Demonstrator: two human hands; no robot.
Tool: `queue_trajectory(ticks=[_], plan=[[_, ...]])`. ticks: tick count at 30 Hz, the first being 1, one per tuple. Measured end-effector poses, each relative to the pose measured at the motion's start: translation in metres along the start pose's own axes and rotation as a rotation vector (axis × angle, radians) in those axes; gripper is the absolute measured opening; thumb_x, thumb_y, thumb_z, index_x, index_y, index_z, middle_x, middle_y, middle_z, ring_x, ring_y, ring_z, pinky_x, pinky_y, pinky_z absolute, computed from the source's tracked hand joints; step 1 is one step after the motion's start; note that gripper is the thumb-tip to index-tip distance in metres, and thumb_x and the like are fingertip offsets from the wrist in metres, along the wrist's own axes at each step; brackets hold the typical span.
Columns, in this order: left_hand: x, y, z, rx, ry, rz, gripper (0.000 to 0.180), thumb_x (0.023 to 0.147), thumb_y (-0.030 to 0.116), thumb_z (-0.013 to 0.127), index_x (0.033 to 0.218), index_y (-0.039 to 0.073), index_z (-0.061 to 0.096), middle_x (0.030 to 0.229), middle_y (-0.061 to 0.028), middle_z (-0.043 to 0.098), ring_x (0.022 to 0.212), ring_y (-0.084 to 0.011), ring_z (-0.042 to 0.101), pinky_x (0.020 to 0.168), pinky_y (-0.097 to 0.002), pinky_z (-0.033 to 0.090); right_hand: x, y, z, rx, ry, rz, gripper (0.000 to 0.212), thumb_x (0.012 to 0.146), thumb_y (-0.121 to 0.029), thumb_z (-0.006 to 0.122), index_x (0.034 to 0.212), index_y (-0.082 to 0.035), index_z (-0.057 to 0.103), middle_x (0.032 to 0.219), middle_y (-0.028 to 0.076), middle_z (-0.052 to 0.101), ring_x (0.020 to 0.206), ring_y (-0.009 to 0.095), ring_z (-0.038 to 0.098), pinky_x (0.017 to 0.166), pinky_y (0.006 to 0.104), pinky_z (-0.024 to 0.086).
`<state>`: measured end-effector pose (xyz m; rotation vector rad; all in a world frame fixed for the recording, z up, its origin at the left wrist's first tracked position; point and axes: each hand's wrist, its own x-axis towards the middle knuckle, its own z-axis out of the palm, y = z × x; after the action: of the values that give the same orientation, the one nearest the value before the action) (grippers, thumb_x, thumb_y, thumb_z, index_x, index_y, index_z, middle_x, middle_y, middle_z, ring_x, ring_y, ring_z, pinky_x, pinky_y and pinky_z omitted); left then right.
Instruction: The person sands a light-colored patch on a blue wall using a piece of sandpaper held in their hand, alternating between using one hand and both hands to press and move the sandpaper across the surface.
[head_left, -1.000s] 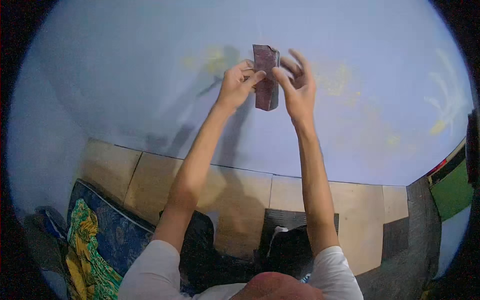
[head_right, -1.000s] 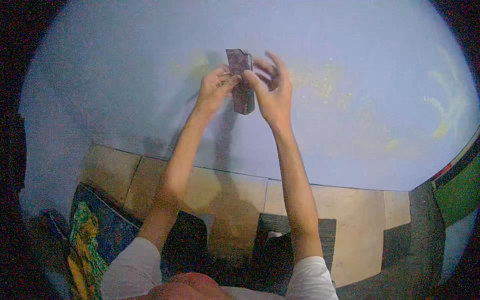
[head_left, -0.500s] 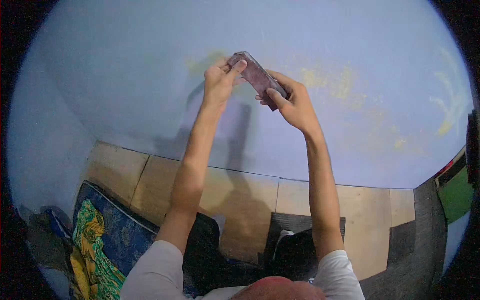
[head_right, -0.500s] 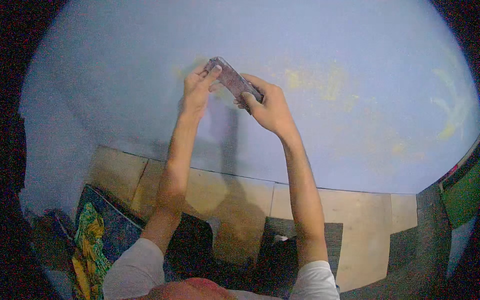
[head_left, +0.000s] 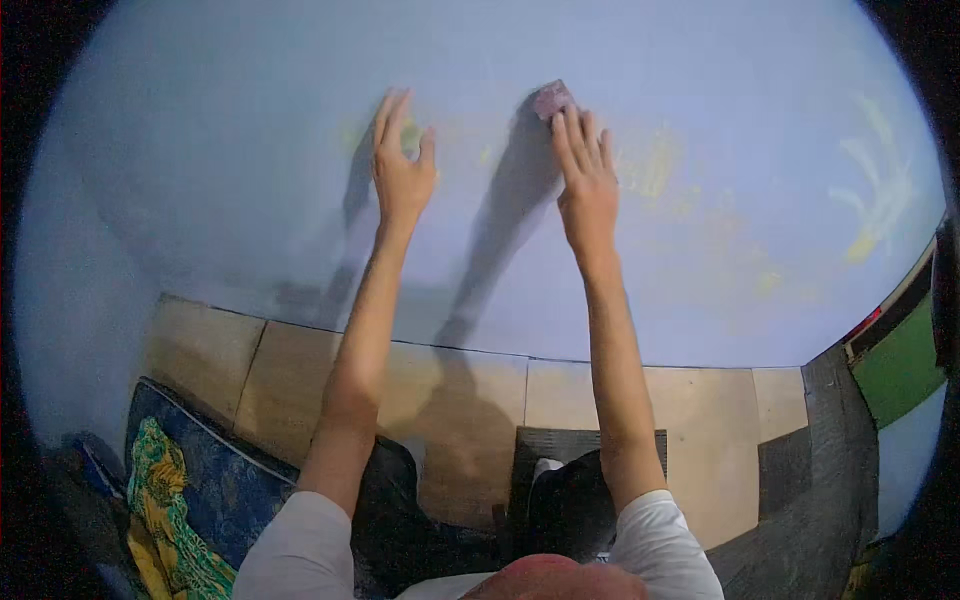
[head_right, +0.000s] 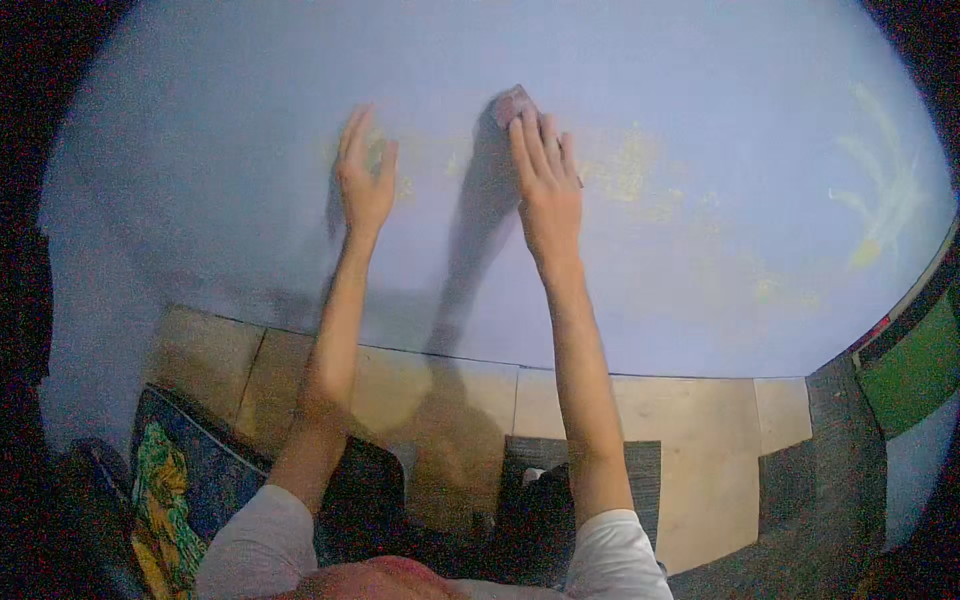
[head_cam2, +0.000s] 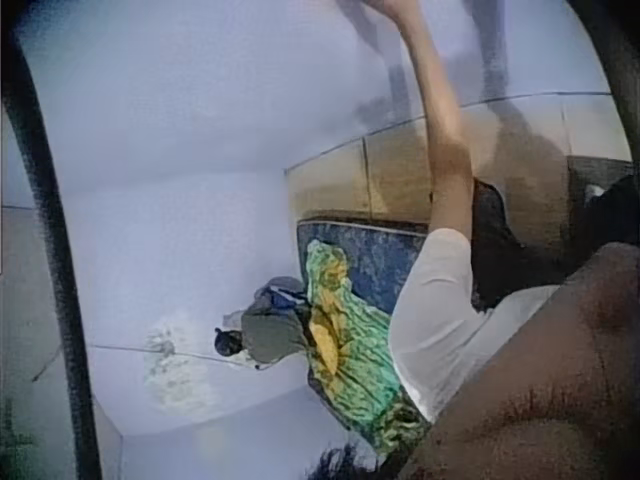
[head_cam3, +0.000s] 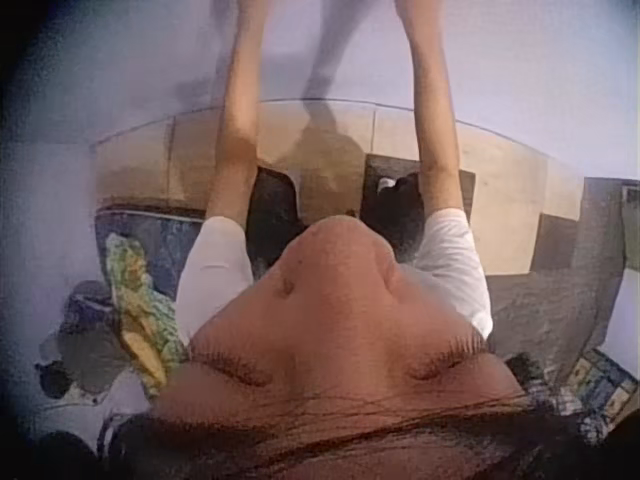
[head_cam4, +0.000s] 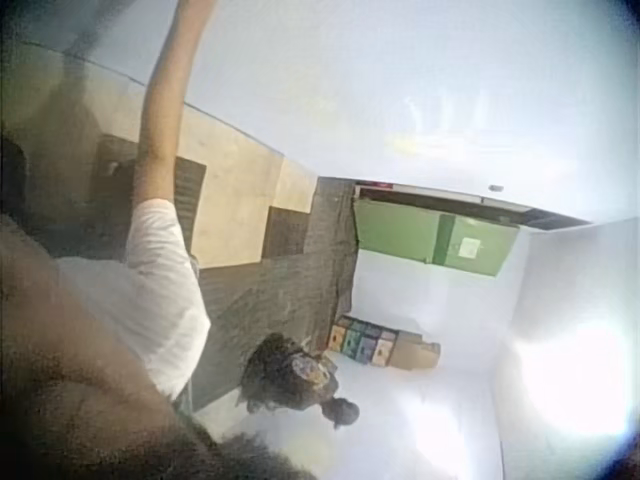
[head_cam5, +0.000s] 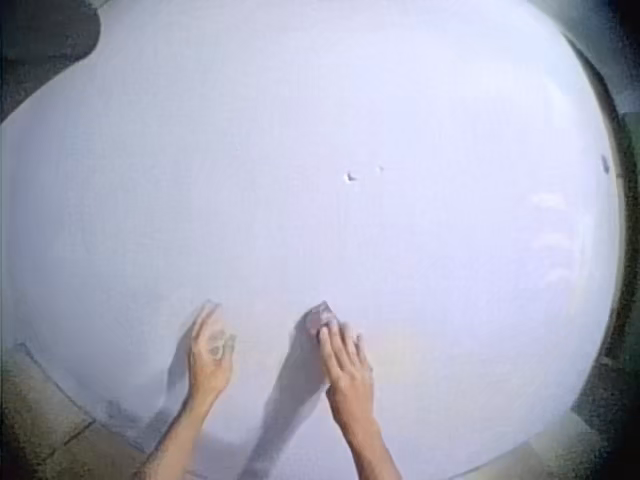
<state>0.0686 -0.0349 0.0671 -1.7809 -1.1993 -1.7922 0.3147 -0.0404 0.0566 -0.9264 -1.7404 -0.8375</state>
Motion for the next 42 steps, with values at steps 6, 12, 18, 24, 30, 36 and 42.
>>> queue_trajectory(ticks=[6, 12, 18, 24, 30, 36, 42], plan=[[-0.029, -0.030, 0.024, 0.253, -0.170, 0.070, 0.102, 0.086, 0.030, 0.077, 0.161, 0.005, 0.012, 0.166, -0.0260, 0.008, 0.153, -0.0429, 0.009, 0.122, -0.0594, 0.013, -0.075, -0.009, 0.063, 0.050, -0.041, 0.030, 0.065, 0.088, 0.005, 0.054, 0.151, -0.001, 0.038, 0.156, 0.019, 0.041, 0.145, 0.036, 0.038, 0.116, 0.0497, 0.037], [-0.029, -0.040, 0.018, 0.248, -0.314, 0.060, 0.124, 0.075, 0.042, 0.085, 0.161, 0.004, 0.003, 0.166, -0.0265, 0.000, 0.154, -0.0443, -0.001, 0.122, -0.0612, 0.005, -0.105, -0.007, 0.077, 0.127, -0.078, 0.014, 0.063, 0.088, 0.007, 0.053, 0.149, -0.003, 0.042, 0.155, 0.017, 0.043, 0.145, 0.037, 0.039, 0.116, 0.0501, 0.037], [-0.031, -0.038, 0.014, 0.274, -0.313, 0.057, 0.128, 0.073, 0.042, 0.086, 0.161, 0.005, 0.001, 0.166, -0.0262, -0.001, 0.154, -0.0440, 0.000, 0.122, -0.0611, 0.006, -0.104, -0.013, 0.078, 0.196, -0.032, 0.039, 0.062, 0.088, 0.008, 0.051, 0.149, -0.004, 0.044, 0.155, 0.016, 0.044, 0.144, 0.036, 0.040, 0.117, 0.0526, 0.036], [-0.033, -0.044, 0.021, 0.310, -0.324, 0.069, 0.128, 0.073, 0.048, 0.085, 0.162, 0.009, 0.001, 0.166, -0.0261, -0.001, 0.153, -0.0452, -0.001, 0.118, -0.0671, 0.003, -0.090, -0.008, 0.078, 0.202, 0.045, 0.030, 0.063, 0.086, 0.010, 0.051, 0.148, -0.003, 0.045, 0.155, 0.017, 0.044, 0.144, 0.036, 0.041, 0.115, 0.0527, 0.038], [-0.067, -0.082, 0.024, 0.363, -0.446, 0.010, 0.091, 0.100, 0.040, 0.057, 0.162, 0.011, -0.003, 0.162, -0.0278, -0.023, 0.147, -0.0521, -0.024, 0.107, -0.0755, -0.015, -0.107, -0.030, 0.085, 0.137, -0.097, -0.001, 0.061, 0.090, 0.000, 0.050, 0.149, 0.003, 0.038, 0.157, 0.021, 0.039, 0.145, 0.038, 0.038, 0.118, 0.0481, 0.035], [-0.066, -0.084, 0.038, 0.337, -0.421, 0.027, 0.090, 0.100, 0.044, 0.056, 0.162, 0.015, -0.002, 0.164, -0.0277, -0.018, 0.146, -0.0557, -0.020, 0.106, -0.0774, -0.013, -0.188, -0.022, 0.111, 0.090, -0.300, -0.113, 0.060, 0.092, -0.004, 0.049, 0.150, 0.002, 0.037, 0.157, 0.021, 0.037, 0.145, 0.037, 0.038, 0.119, 0.0475, 0.034], [-0.069, -0.091, 0.029, 0.327, -0.438, 0.013, 0.095, 0.098, 0.046, 0.058, 0.162, 0.012, -0.003, 0.162, -0.0289, -0.022, 0.146, -0.0539, -0.024, 0.105, -0.0768, -0.017, -0.133, -0.043, 0.100, 0.208, -0.251, -0.087, 0.061, 0.091, -0.006, 0.051, 0.150, 0.000, 0.038, 0.157, 0.020, 0.038, 0.144, 0.037, 0.039, 0.118, 0.0465, 0.035]])
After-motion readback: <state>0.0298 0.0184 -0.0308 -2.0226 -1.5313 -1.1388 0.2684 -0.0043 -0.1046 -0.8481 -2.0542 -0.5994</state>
